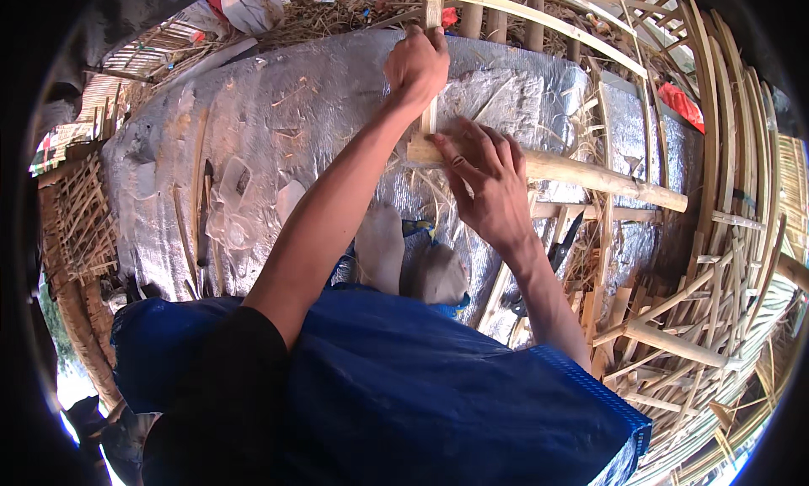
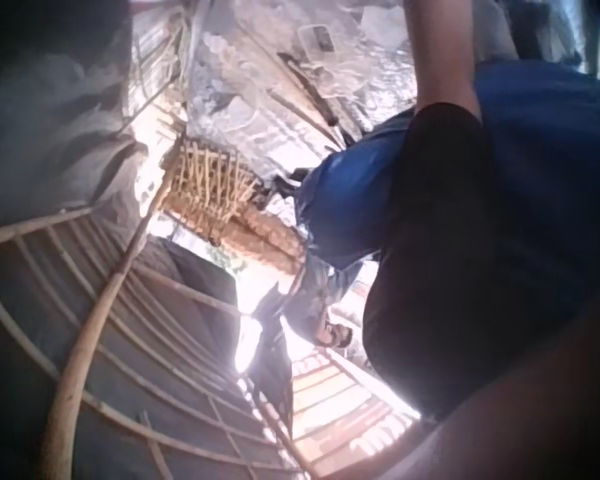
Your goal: The person trims a thin bamboo strip using a knife, aligns it onto a rectangular bamboo frame, and secures it by hammering a small nail through the joints.
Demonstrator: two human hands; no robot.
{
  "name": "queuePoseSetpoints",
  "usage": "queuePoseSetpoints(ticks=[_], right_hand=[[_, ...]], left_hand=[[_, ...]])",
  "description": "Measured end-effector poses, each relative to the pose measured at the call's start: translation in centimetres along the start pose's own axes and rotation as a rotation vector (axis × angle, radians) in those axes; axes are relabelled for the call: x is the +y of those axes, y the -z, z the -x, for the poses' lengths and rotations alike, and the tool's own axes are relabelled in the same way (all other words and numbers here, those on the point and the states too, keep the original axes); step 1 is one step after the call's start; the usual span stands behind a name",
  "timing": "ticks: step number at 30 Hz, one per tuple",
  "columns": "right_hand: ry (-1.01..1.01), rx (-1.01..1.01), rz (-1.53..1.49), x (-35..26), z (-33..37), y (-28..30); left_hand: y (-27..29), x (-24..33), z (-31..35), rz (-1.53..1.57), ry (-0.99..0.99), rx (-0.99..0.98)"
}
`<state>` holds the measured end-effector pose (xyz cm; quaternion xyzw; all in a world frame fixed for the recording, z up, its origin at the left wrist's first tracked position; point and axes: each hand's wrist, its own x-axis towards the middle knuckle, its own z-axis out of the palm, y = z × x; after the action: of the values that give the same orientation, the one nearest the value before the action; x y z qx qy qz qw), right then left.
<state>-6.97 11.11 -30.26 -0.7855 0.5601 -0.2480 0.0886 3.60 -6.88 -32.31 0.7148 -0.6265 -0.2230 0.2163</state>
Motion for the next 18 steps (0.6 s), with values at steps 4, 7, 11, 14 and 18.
queuePoseSetpoints(ticks=[4,7,11,14,18], right_hand=[[-0.091,0.076,-0.061,-0.4,-0.7,-0.4],[-0.150,0.158,-0.081,-0.8,-0.9,-1.1],[-0.169,0.206,-0.079,-1.4,-1.2,-1.0],[-0.197,0.222,-0.065,-0.5,-0.8,-1.0],[-0.167,0.182,-0.098,-2.0,-1.5,-1.4]], left_hand=[[-0.2,-0.8,-0.2,0.106,0.022,-0.024],[0.6,-1.5,-1.0,0.098,-0.015,-0.107],[5.4,-3.9,-7.6,-0.185,-0.266,-0.320],[13.1,-3.6,-10.5,-0.408,-0.349,-0.434],[21.9,-20.7,-13.5,-1.383,-0.672,-0.941]])
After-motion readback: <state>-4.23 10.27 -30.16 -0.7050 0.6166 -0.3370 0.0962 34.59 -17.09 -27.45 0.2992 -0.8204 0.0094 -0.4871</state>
